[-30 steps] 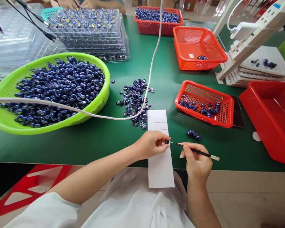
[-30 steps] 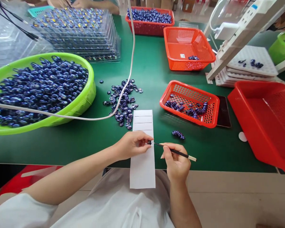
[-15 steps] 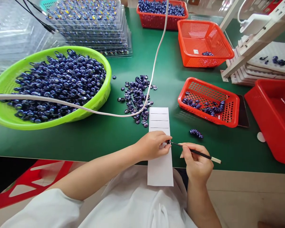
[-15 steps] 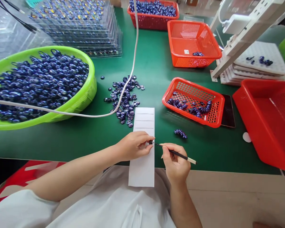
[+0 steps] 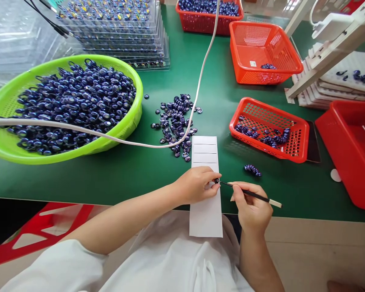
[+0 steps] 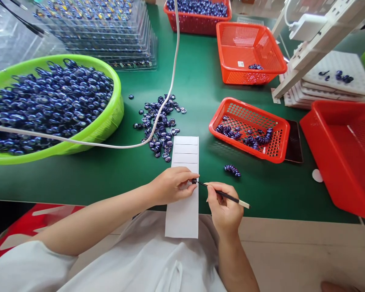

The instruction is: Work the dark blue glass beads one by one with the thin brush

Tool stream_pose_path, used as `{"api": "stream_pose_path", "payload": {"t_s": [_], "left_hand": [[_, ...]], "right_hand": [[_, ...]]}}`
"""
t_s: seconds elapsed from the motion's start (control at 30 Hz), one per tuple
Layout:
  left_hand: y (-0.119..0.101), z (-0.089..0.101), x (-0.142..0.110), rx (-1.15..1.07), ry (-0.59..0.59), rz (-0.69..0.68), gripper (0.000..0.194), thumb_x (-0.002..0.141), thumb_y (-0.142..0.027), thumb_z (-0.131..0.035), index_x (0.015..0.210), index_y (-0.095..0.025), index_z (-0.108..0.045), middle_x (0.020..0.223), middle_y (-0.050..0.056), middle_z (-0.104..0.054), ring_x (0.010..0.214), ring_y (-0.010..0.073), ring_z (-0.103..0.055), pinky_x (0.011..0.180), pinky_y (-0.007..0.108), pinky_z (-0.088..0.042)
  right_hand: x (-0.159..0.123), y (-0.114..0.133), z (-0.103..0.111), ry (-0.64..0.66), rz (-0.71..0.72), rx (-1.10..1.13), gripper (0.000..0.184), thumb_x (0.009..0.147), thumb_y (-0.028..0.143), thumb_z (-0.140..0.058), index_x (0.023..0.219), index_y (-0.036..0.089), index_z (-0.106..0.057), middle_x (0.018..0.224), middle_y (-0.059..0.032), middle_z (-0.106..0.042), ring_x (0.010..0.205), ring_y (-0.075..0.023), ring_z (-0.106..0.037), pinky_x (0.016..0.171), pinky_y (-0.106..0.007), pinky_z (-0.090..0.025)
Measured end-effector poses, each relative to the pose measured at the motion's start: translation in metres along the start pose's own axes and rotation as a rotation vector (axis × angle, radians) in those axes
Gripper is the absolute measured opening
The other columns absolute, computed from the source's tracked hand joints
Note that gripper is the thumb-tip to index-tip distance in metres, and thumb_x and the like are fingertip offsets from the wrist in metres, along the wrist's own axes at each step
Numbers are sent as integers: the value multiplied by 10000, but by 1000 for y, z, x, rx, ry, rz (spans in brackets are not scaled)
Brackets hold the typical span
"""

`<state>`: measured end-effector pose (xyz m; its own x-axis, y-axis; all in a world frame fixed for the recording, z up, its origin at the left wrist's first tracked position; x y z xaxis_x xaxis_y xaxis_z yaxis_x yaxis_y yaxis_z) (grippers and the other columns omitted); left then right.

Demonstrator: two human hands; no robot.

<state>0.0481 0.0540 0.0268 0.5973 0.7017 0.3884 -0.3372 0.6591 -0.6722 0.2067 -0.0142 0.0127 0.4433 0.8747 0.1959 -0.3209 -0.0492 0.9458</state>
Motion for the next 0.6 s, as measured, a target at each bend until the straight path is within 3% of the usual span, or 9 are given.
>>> {"api": "stream_pose_path", "payload": {"t_s": [0.17, 0.47, 0.6], "left_hand": [[-1, 1, 0, -8, -21, -12, 218, 847, -194, -598, 1001, -95, -716, 744, 51, -687, 608, 117, -613, 566, 210, -517], [6, -6, -1, 23, 70, 72, 217, 830, -187, -613, 1022, -149, -707, 751, 24, -683, 668, 123, -647, 627, 208, -537], [6, -3, 0, 18, 55, 80, 211, 792, -167, -621, 976, -135, -719, 740, 26, -689, 644, 122, -639, 620, 209, -535]], "right_hand": [[0, 0, 0, 9, 1, -28, 58, 857, 258, -712, 872, 202, -712, 863, -34, -733, 602, -138, -666, 518, -253, -564], [1, 2, -1, -4, 51, -46, 34, 856, 231, -713, 866, 199, -712, 855, -35, -732, 581, -129, -655, 493, -233, -548], [0, 3, -6, 107, 125, 23, 80, 870, 174, -694, 936, 219, -702, 946, -38, -735, 583, -123, -645, 514, -260, -553]]}}
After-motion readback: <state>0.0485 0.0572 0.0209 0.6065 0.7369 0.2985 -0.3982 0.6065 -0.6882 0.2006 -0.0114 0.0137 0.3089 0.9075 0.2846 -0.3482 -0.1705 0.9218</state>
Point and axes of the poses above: each hand's wrist, its own x-axis towards the middle knuckle, its own z-axis out of the back of the hand, y = z × x, the point moved 9 cm from there along x, towards the middle knuckle
